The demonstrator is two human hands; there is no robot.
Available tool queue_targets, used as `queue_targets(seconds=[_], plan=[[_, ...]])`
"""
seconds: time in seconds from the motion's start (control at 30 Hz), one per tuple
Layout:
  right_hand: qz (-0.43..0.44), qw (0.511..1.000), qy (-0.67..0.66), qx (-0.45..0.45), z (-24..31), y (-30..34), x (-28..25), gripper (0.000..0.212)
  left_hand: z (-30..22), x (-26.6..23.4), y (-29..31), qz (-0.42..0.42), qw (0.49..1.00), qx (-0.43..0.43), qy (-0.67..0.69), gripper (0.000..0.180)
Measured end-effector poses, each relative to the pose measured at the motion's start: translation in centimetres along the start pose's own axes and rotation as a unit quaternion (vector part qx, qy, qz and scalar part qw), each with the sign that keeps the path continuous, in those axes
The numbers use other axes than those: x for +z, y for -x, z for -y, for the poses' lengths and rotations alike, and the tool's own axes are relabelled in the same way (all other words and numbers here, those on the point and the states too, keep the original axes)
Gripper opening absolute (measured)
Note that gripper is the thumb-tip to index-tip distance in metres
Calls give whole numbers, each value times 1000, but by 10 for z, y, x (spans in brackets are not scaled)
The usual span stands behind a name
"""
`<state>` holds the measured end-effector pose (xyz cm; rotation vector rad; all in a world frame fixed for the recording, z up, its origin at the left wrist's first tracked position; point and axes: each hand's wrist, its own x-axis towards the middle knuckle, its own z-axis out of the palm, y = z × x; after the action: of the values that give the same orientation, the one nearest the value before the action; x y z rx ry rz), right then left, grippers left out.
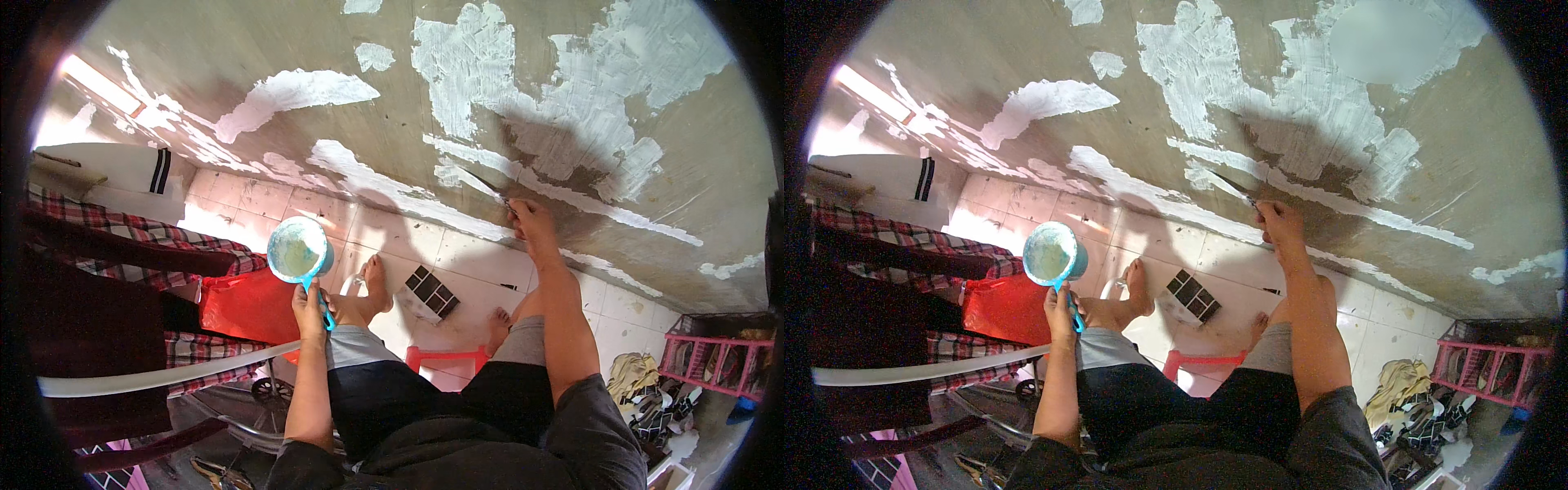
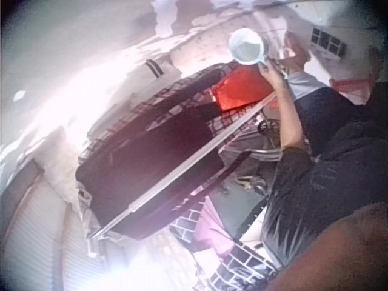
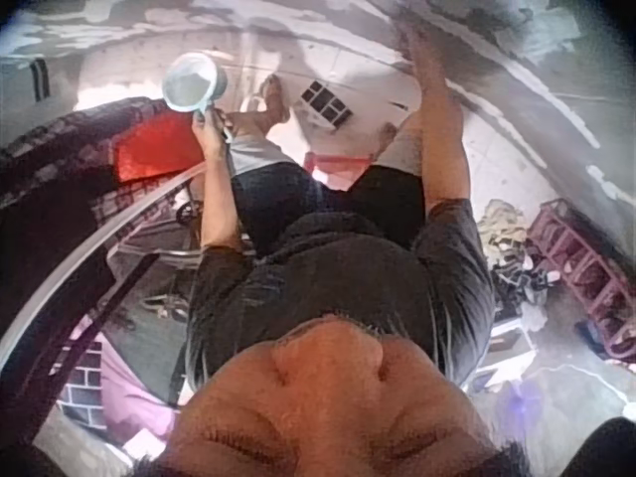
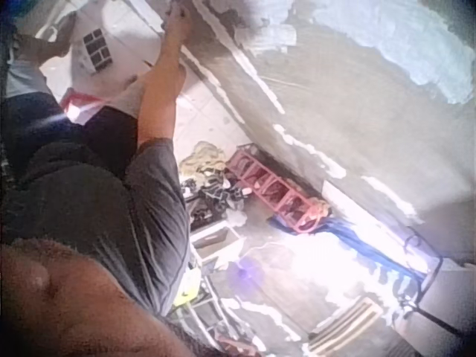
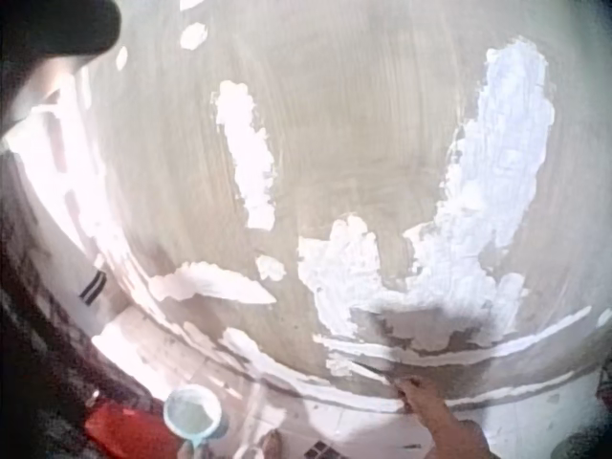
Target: The person applies a white substance from a container onto sections of a wall using a putty knife.
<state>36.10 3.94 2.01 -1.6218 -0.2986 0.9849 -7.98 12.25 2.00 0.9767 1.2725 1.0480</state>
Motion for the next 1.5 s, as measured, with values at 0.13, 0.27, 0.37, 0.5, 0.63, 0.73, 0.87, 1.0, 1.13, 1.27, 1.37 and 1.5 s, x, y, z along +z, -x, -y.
queue_targets(seconds=[0.13, 0.27, 0.37, 0.5, 0.63, 0.73, 0.87, 1.0, 1.13, 1.27, 1.37, 1.5], plan=[[12, 998, 48, -31, -16, -10, 35, 29, 0, 1, 2, 1, 1000, -4, -2, 21], [23, 998, 34, -38, -19, -23, 45, 31, -4, 9, 2, 8, 1000, -2, -21, 21], [10, 999, -5, -30, -9, -12, 29, 24, -1, 4, 1, 5, 1000, 9, -24, 21], [-8, 999, -20, -40, 7, 9, 2, 25, -2, -2, 2, -4, 1000, -2, -10, 22], [13, 999, 22, -38, 1, 7, 22, 25, 1, -2, -1, 2, 1000, -5, -8, 22], [5, 999, -3, -42, -4, -2, 45, 24, -5, 9, 2, 8, 1000, -13, -10, 22], [20, 999, -10, -39, 8, -1, 36, 24, 0, 5, -1, 8, 1000, 3, -22, 21], [-12, 999, -26, -39, 13, 10, 11, 22, -2, -2, -1, -2, 1000, 6, -22, 21], [6, 999, 21, -43, 8, 3, 28, 19, -5, 2, 1, 5, 1000, -6, -3, 22], [15, 996, 29, -88, 4, -2, 47, 18, -4, 5, 0, 9, 1000, -5, -22, 24], [-37, 996, 30, -77, 7, -4, 32, 19, 1, 1, -3, 11, 1000, 0, -28, 24], [-29, 996, 31, -78, 14, 12, 21, 20, 1, -6, -2, 3, 1000, -2, -7, 24]])
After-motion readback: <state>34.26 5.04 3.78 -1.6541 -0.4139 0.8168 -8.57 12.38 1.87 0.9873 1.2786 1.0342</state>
